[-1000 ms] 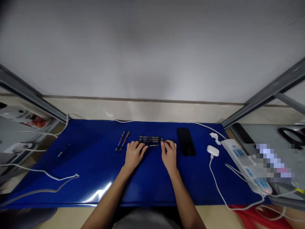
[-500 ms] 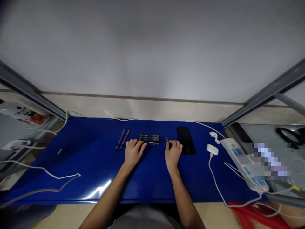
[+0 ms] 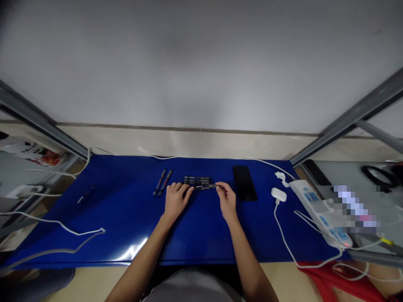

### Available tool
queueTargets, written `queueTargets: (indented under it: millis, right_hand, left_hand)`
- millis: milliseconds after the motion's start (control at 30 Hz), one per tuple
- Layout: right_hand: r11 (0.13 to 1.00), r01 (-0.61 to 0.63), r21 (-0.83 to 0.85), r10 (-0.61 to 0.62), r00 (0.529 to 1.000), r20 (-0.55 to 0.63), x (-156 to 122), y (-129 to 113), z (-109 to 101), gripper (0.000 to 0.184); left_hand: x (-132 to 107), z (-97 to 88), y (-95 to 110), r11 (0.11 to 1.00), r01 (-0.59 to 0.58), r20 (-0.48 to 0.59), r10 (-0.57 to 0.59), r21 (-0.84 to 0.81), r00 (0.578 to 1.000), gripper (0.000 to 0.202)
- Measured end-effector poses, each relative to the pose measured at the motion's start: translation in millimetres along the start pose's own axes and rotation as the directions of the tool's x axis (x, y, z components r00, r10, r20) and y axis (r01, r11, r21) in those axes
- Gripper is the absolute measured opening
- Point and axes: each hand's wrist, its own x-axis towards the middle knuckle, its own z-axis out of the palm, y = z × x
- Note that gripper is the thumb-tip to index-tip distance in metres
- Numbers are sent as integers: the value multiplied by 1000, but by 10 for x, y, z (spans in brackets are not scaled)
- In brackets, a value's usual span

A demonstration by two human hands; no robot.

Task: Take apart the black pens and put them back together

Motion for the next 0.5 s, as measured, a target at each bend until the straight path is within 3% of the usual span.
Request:
queueTargets:
  millis: [367, 500]
  right_hand:
    - [999, 34, -29, -33, 999, 30, -6, -7, 26, 25]
    - [996, 75, -58, -69, 992, 105, -11, -15, 36, 26]
  left_hand:
    - [-14, 25, -12, 1000, -9, 3, 9, 17, 1000, 29]
    - [-10, 16, 1, 1000, -30, 21, 30, -6, 999, 29]
